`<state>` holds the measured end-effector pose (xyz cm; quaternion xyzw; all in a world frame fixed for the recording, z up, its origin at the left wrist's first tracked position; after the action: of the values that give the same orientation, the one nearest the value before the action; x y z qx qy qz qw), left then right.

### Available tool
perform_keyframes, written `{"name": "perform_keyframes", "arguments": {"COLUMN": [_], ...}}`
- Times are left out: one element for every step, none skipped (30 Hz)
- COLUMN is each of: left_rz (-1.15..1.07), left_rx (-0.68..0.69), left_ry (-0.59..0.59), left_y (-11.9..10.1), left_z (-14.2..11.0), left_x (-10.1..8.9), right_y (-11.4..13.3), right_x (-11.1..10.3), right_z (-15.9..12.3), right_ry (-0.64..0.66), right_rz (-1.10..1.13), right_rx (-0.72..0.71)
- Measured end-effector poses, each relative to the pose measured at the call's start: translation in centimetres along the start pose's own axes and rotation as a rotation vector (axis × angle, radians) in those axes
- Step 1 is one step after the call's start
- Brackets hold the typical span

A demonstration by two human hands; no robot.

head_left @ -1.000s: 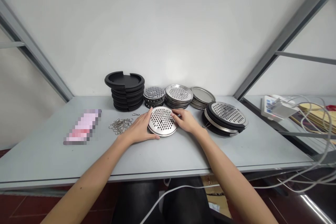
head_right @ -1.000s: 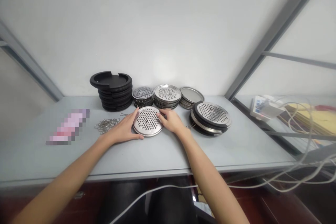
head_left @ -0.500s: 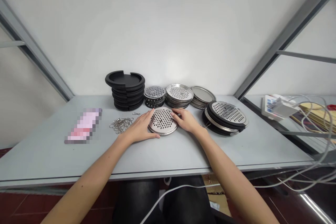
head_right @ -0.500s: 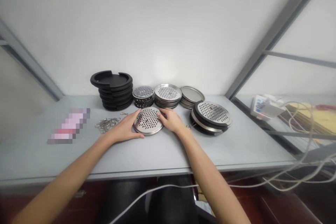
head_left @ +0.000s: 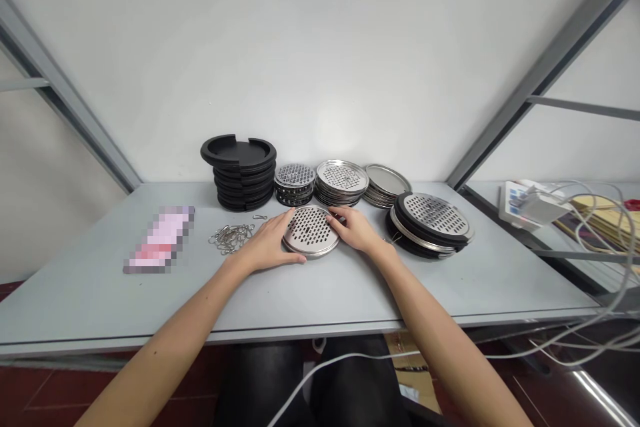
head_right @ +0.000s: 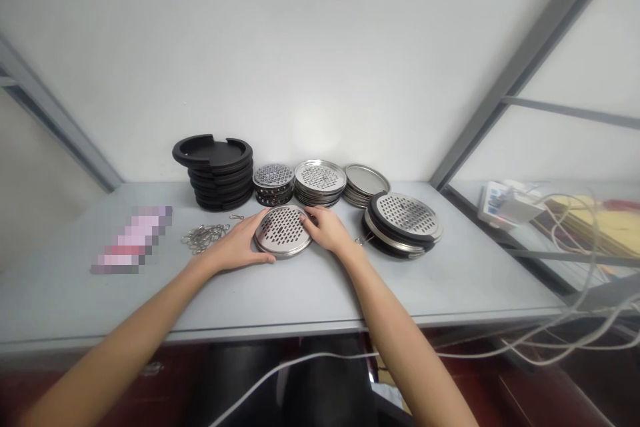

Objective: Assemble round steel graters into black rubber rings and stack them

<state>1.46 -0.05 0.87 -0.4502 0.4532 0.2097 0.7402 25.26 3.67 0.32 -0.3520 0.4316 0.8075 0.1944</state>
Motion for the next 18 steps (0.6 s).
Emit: {"name": "perform_keyframes", "arguments": {"left_rz": [0.010,0.016,0.022,0.023,0.022,0.020,0.018,0.019,0.022,0.029,0.038,0.048,0.058,0.065,0.069,0.068,0.064,0.061], "left_rx": [-0.001,-0.003,-0.004,-0.003,0.000,0.004,0.009,0.014,0.020,0.026,0.031,0.035,0.035,0.033,0.030,0.027,0.025,0.023], "left_ry": [0.014,0.025,0.032,0.031,0.029,0.026,0.020,0.013,0.004,-0.004,-0.009,-0.010,-0.007,-0.003,0.000,0.001,0.001,-0.001], "left_y": [0.01,0.02,0.03,0.04,0.05,0.06,0.07,0.07,0.07,0.06,0.05,0.05,0.05,0.06,0.07,0.08,0.09,0.11], "left_z": [-0.01,-0.02,-0.03,-0.03,-0.03,-0.02,-0.01,0.01,0.03,0.05,0.06,0.07,0.08,0.08,0.08,0.07,0.07,0.06], "left_x": [0.03,0.06,0.09,0.10,0.12,0.14,0.16,0.18,0.20,0.21,0.23,0.24,0.26,0.28,0.30,0.31,0.33,0.34], "right_y": [-0.04,-0.07,-0.10,-0.12,-0.14,-0.15,-0.15,-0.14,-0.13,-0.11,-0.09,-0.07,-0.05,-0.04,-0.03,-0.03,-0.03,-0.03], "right_x": [0.02,0.03,0.04,0.05,0.04,0.02,-0.01,-0.04,-0.07,-0.10,-0.13,-0.16,-0.18,-0.20,-0.21,-0.21,-0.20,-0.19], "right_z": [0.00,-0.01,-0.01,-0.01,-0.02,-0.02,-0.02,-0.03,-0.03,-0.04,-0.05,-0.06,-0.06,-0.06,-0.06,-0.06,-0.05,-0.05], "right_ry": [-0.002,-0.004,-0.003,0.000,0.001,-0.001,-0.001,0.001,0.003,0.006,0.009,0.013,0.014,0.014,0.013,0.011,0.009,0.010], "right_rz": [0.001,0.000,-0.003,-0.005,-0.009,-0.011,-0.014,-0.017,-0.020,-0.023,-0.026,-0.029,-0.032,-0.034,-0.036,-0.035,-0.033,-0.032], "right_rx": [0.004,0.007,0.010,0.013,0.017,0.021,0.024,0.025,0.027,0.030,0.031,0.031,0.032,0.034,0.036,0.037,0.038,0.036]}}
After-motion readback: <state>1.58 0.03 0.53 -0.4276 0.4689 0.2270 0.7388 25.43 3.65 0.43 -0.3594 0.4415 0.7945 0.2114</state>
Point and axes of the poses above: each hand's wrist, its own z-axis towards the middle knuckle, its own x-axis out of the palm, y = z × x, the point moved 2 cm from there along z, towards the middle knuckle, and after that the axes turned 5 degrees about z, right-handed, at the moved point
